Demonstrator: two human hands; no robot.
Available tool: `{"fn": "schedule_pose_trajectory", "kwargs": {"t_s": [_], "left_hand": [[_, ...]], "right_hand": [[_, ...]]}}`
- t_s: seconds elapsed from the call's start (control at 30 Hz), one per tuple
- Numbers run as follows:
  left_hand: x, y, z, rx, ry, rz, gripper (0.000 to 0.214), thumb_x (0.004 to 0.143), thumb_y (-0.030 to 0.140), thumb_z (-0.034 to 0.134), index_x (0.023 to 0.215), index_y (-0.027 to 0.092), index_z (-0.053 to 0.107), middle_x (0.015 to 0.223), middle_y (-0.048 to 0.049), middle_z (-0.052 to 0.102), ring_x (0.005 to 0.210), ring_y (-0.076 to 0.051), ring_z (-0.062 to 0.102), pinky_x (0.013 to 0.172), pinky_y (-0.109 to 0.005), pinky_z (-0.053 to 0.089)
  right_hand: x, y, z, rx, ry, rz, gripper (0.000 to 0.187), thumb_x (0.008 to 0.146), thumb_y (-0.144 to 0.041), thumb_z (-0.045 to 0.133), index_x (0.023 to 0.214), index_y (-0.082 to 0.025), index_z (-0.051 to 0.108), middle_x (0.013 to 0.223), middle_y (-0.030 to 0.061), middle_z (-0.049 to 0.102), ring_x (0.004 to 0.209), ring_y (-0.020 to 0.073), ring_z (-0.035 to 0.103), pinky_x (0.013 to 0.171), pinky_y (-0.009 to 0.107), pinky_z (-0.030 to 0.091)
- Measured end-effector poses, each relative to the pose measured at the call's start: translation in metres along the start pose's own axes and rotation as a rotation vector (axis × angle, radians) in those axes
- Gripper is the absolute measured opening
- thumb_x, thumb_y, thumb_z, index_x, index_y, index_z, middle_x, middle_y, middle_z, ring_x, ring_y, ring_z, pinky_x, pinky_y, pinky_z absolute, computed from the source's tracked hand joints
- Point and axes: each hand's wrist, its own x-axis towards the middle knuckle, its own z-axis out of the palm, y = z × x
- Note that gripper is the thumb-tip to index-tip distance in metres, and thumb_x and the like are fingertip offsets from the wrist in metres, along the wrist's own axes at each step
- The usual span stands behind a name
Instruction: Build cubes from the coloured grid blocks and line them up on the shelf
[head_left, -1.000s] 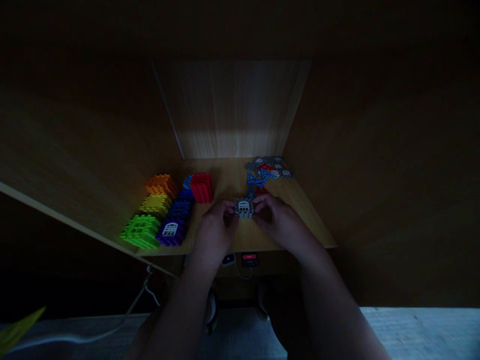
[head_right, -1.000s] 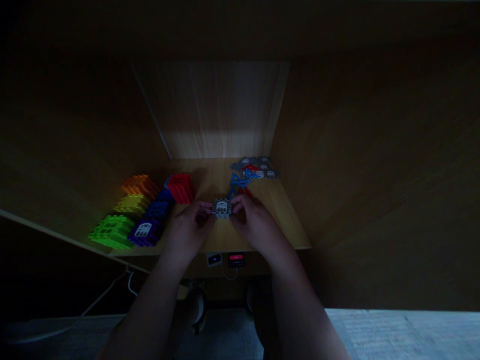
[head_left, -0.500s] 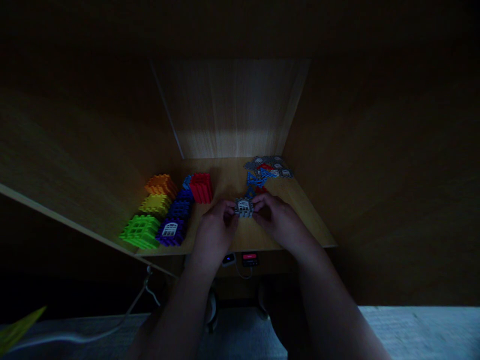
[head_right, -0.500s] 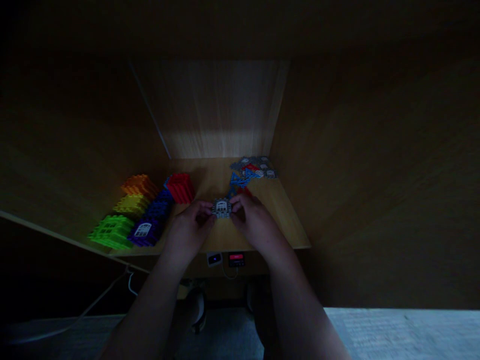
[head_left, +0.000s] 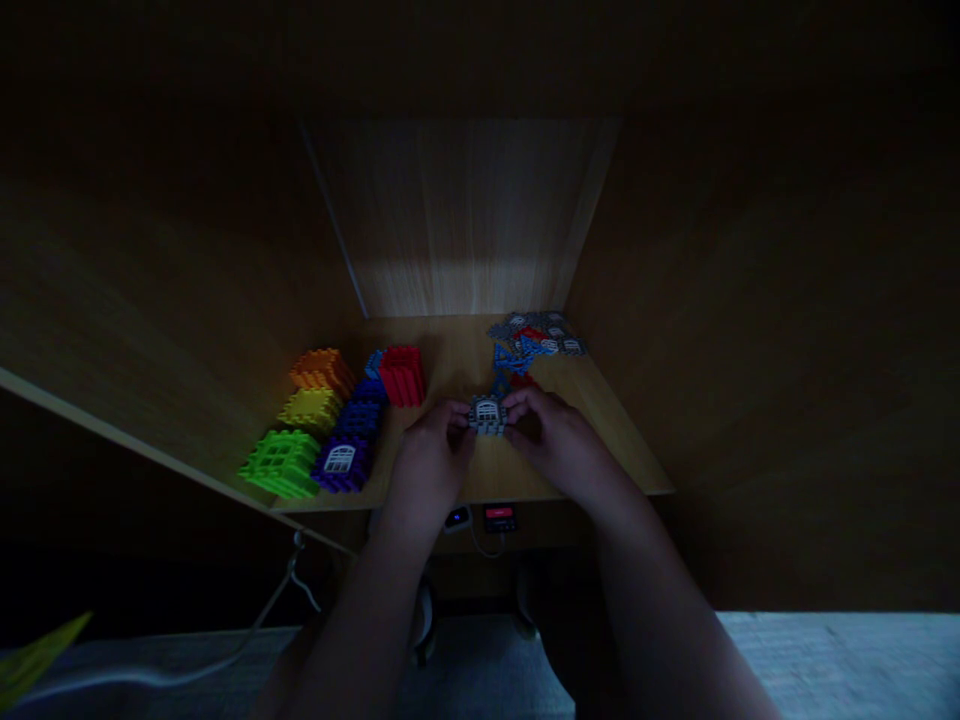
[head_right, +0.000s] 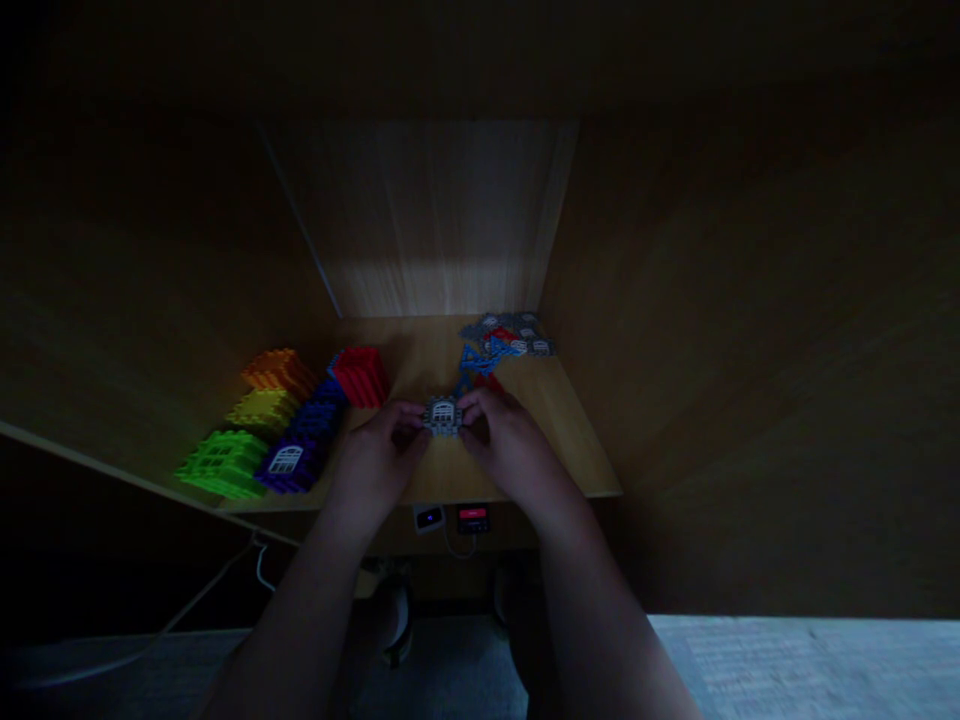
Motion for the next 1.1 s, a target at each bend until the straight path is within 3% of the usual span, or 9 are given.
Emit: {"fn": "schedule_pose_trajectory", "kwargs": {"t_s": [0.47,0.63,0.8,1.1], "left_hand": [[0.0,0.0,-0.001,0.039,-0.015,-0.028,0.025,0.092,0.007,0.069,0.111,0.023,0.07,0.103,-0.0021,0.083,0.092,-0.021,0.081,0.089,-0.032,0.062],[0.0,0.001,-0.001,0.03,-0.028,-0.035,0.025,0.092,0.006,0.07,0.109,0.023,0.069,0.1,-0.0016,0.083,0.091,-0.021,0.08,0.086,-0.032,0.062],[0.001,0.001,-0.001,-0.005,-0.036,-0.027,0.026,0.091,0.005,0.07,0.11,0.023,0.069,0.1,-0.0019,0.082,0.091,-0.02,0.08,0.086,-0.033,0.061],[0.001,0.0,-0.002,-0.018,-0.052,0.003,0.026,0.091,0.005,0.069,0.109,0.023,0.069,0.1,-0.0015,0.082,0.09,-0.02,0.08,0.085,-0.033,0.061]], "right_hand": [[-0.001,-0.002,-0.004,-0.014,0.003,-0.009,0.031,0.093,-0.013,0.073,0.12,-0.026,0.065,0.105,0.0033,0.076,0.099,0.0219,0.074,0.092,0.039,0.058],[-0.004,0.002,-0.01,-0.08,0.046,-0.036,0.034,0.093,-0.01,0.064,0.123,-0.027,0.064,0.12,0.0068,0.073,0.115,0.0266,0.071,0.103,0.047,0.056],[-0.006,0.0,-0.016,-0.074,-0.015,-0.055,0.051,0.087,-0.007,0.065,0.133,-0.029,0.059,0.139,0.0083,0.067,0.137,0.0293,0.062,0.118,0.053,0.049],[-0.004,0.001,-0.012,-0.051,-0.089,-0.056,0.054,0.096,-0.034,0.078,0.144,-0.031,0.054,0.149,0.0098,0.064,0.145,0.0299,0.058,0.124,0.054,0.048]]}}
